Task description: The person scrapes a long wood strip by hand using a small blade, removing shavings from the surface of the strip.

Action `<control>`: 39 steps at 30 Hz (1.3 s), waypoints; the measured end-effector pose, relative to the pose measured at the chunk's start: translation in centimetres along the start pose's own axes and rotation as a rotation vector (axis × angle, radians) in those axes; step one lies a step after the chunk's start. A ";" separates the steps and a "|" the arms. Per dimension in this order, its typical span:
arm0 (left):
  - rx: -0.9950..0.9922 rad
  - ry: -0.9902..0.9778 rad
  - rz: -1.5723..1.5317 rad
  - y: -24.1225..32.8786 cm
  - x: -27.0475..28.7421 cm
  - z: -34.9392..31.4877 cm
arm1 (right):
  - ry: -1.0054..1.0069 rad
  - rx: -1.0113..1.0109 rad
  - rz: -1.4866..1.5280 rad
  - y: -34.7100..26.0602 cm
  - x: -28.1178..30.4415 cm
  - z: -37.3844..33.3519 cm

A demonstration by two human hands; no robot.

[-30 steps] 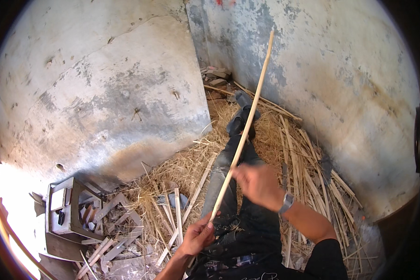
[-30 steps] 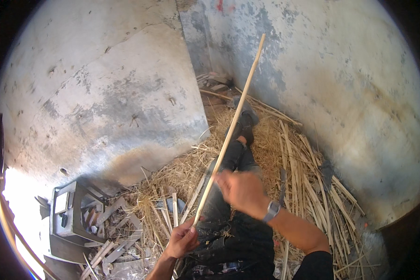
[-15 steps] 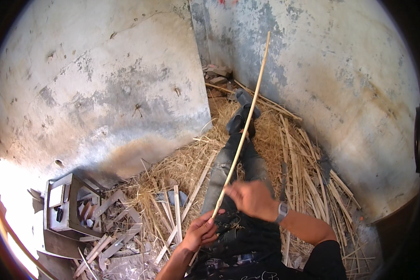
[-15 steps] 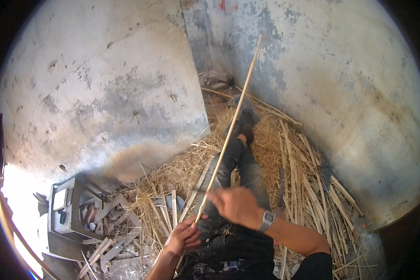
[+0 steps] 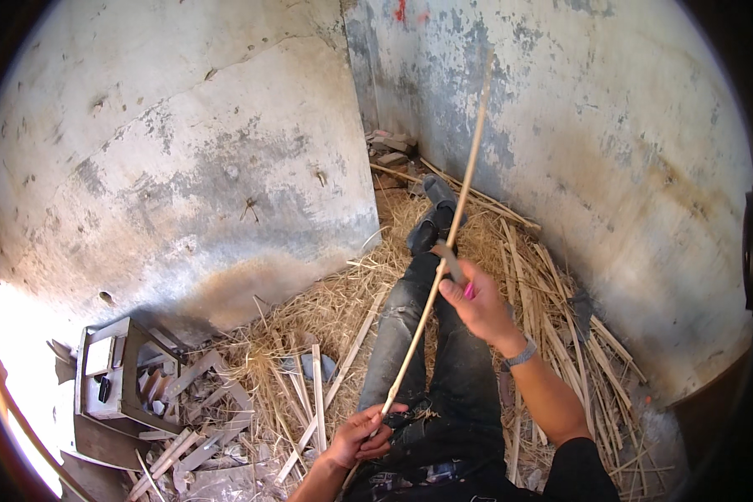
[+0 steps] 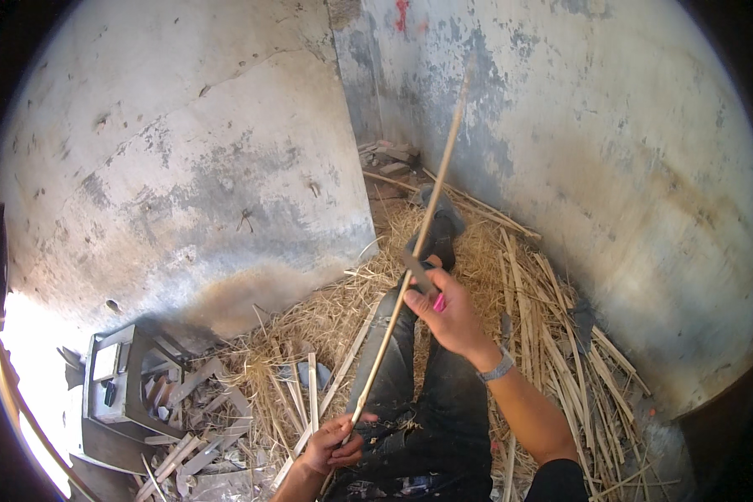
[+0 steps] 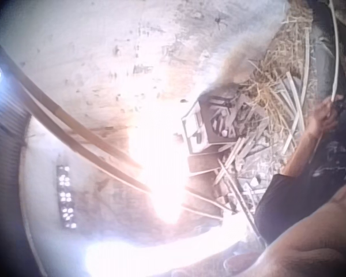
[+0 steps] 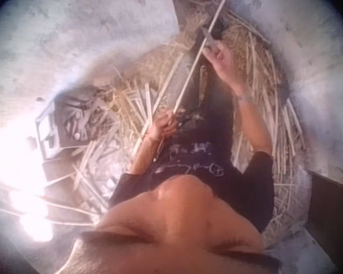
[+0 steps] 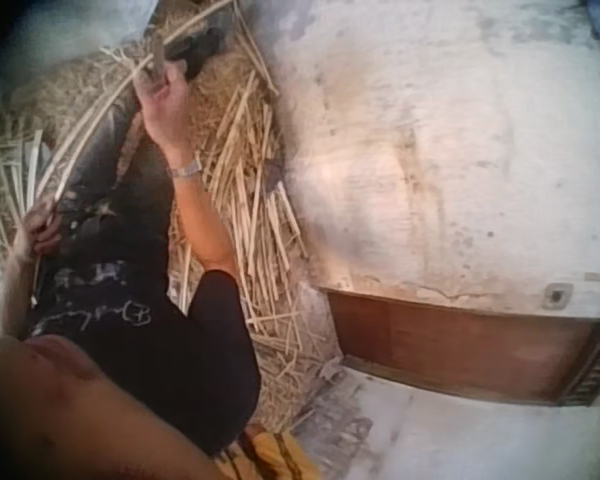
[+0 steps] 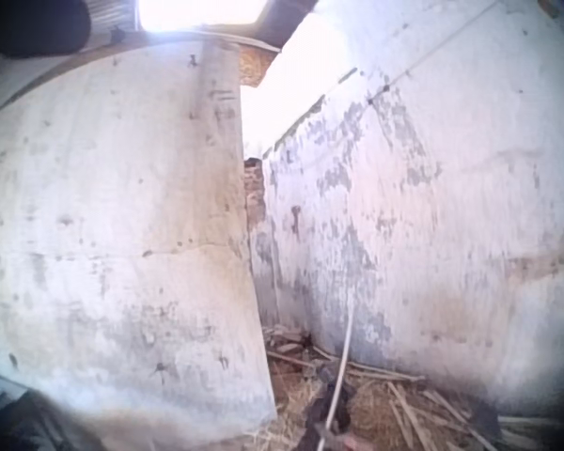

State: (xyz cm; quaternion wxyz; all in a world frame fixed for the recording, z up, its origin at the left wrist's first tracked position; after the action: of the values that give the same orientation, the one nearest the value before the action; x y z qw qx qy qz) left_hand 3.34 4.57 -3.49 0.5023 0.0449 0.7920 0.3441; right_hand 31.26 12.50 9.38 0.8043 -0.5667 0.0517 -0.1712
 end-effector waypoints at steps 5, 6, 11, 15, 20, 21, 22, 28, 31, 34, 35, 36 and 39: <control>-0.137 0.119 0.395 -0.5 -0.1 -0.1 | 0.082 0.076 -0.104 -1.1 2.1 1.0; -0.135 0.119 0.394 -0.4 -0.1 0.2 | 0.062 0.079 -0.114 -1.1 2.2 1.1; -0.238 0.166 0.634 1.7 -1.2 1.1 | -0.089 -0.049 -0.207 -1.1 -0.5 -2.1; -0.206 0.094 0.692 2.7 -2.9 1.8 | -0.105 -0.011 -0.270 -0.7 -1.8 -4.2; -0.233 0.130 0.734 3.0 -3.0 2.6 | -0.219 -0.051 -0.278 0.1 -3.3 -5.6; -0.268 0.148 0.755 3.1 -3.1 2.6 | -0.277 -0.094 -0.289 0.3 -3.8 -6.2; -0.260 0.151 0.749 2.8 -3.0 2.7 | -0.279 -0.105 -0.288 0.8 -4.0 -6.8; -0.256 0.161 0.574 2.9 -2.4 3.5 | -0.273 -0.125 -0.054 2.7 -5.1 -8.2; -0.262 0.222 0.489 3.0 -1.3 4.1 | -0.208 -0.166 -0.071 4.7 -3.8 -7.7; -0.236 0.265 0.404 3.7 -1.0 4.6 | -0.131 -0.147 -0.052 5.0 -3.4 -7.3; -0.233 0.267 0.400 3.9 -1.0 4.9 | -0.132 -0.152 -0.053 5.3 -3.4 -7.2; -0.239 0.264 0.377 4.2 -1.1 5.2 | -0.122 -0.160 -0.031 5.6 -3.3 -7.0; -0.234 0.239 0.325 4.1 -1.3 5.6 | -0.081 -0.119 -0.080 5.4 -2.7 -6.0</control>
State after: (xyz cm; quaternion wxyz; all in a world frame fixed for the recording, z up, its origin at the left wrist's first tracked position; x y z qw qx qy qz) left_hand 7.44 9.93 -1.51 0.3448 0.0720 0.7830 0.5128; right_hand 28.24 9.60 1.97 0.7631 -0.6217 0.0068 -0.1766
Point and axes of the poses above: each hand's wrist, its own z-axis towards the middle knuckle, its own x-axis out of the back of the hand, y = z × x, the point moved 5 cm from there along z, towards the middle knuckle, and after that the axes turned 6 degrees about y, right-handed, at the moved point
